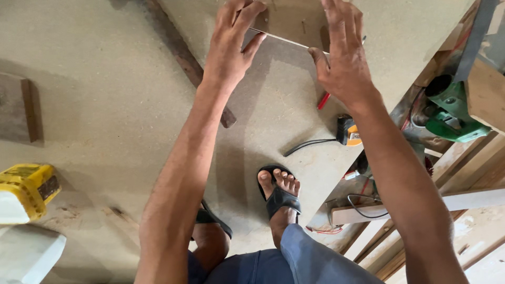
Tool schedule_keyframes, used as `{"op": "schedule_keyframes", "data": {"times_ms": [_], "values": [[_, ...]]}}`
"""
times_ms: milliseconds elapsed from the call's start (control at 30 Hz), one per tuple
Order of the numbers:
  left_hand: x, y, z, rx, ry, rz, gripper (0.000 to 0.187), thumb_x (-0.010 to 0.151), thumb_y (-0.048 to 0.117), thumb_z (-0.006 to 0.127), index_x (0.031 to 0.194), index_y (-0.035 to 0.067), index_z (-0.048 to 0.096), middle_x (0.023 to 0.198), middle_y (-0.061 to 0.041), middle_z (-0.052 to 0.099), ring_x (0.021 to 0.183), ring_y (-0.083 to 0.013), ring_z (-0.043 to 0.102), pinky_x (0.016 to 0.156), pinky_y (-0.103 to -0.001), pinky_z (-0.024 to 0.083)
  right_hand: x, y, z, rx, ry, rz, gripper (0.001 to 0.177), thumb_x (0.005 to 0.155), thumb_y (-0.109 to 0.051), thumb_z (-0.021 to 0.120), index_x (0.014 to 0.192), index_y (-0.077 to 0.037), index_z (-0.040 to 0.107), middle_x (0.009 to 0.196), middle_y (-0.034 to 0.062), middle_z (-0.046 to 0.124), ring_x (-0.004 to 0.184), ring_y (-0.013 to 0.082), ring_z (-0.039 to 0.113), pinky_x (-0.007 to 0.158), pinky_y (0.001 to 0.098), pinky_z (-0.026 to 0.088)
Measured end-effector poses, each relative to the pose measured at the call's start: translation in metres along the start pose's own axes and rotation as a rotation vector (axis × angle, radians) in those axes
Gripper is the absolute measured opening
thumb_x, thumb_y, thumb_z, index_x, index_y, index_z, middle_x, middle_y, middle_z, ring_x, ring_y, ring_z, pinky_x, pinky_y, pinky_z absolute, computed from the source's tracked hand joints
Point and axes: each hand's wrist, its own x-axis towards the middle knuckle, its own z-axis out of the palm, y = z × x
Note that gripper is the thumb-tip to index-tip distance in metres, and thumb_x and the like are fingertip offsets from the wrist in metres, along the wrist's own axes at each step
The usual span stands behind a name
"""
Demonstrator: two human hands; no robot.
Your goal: The person aligns wooden pieces using a square, hammers nails into the joints, and applies glue with their finger.
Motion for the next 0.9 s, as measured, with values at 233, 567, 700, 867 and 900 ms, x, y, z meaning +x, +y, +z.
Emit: {"op": "schedule_keyframes", "data": {"times_ms": [233,567,700,867,900], "values": [[-0.003,0.001,-0.002,0.007,-0.021,-0.049,0.066,0.096,0.015,0.089,0.150,0.022,0.052,0.152,-0.004,0.052,0.139,-0.0295,0.056,0.117,-0.041,0.056,-0.013,0.010,0.007,-0.125,0.088,0.012,0.100,0.099,-0.012,0.093,0.165,-0.015,0.019,0.163,0.0201,0.029,0.153,0.0449,0.031,0.127,0.0565,0.037],[-0.001,0.005,-0.003,0.035,-0.014,-0.049,0.061,0.096,0.013,0.087,0.147,0.020,0.054,0.147,-0.003,0.057,0.137,-0.0286,0.057,0.116,-0.040,0.054,-0.034,0.017,0.031,-0.015,0.224,0.253,0.099,0.096,-0.002,0.091,0.165,-0.012,0.021,0.135,0.0176,0.059,0.117,0.0297,0.070,0.099,0.0383,0.063],[0.001,0.005,-0.006,0.016,-0.011,-0.038,0.059,0.095,0.013,0.086,0.144,0.019,0.055,0.145,-0.004,0.059,0.135,-0.0286,0.058,0.115,-0.040,0.054,-0.029,0.021,0.037,-0.118,0.298,0.150,0.100,0.090,0.000,0.092,0.164,-0.009,0.026,0.141,0.0225,0.058,0.127,0.0360,0.066,0.101,0.0388,0.058],[-0.002,0.003,-0.001,0.039,0.016,-0.008,0.057,0.095,0.013,0.086,0.143,0.017,0.055,0.143,-0.005,0.059,0.133,-0.0297,0.058,0.111,-0.041,0.055,-0.033,0.022,0.036,-0.067,0.284,0.152,0.094,0.091,0.002,0.091,0.160,-0.008,0.029,0.140,0.0228,0.059,0.120,0.0333,0.069,0.095,0.0366,0.062],[-0.001,0.003,0.000,0.035,0.015,-0.006,0.056,0.096,0.014,0.085,0.142,0.018,0.055,0.142,-0.004,0.060,0.132,-0.0289,0.059,0.111,-0.040,0.056,-0.033,0.021,0.035,-0.047,0.283,0.174,0.094,0.092,0.001,0.091,0.161,-0.009,0.029,0.136,0.0208,0.061,0.115,0.0300,0.072,0.093,0.0357,0.064]]}}
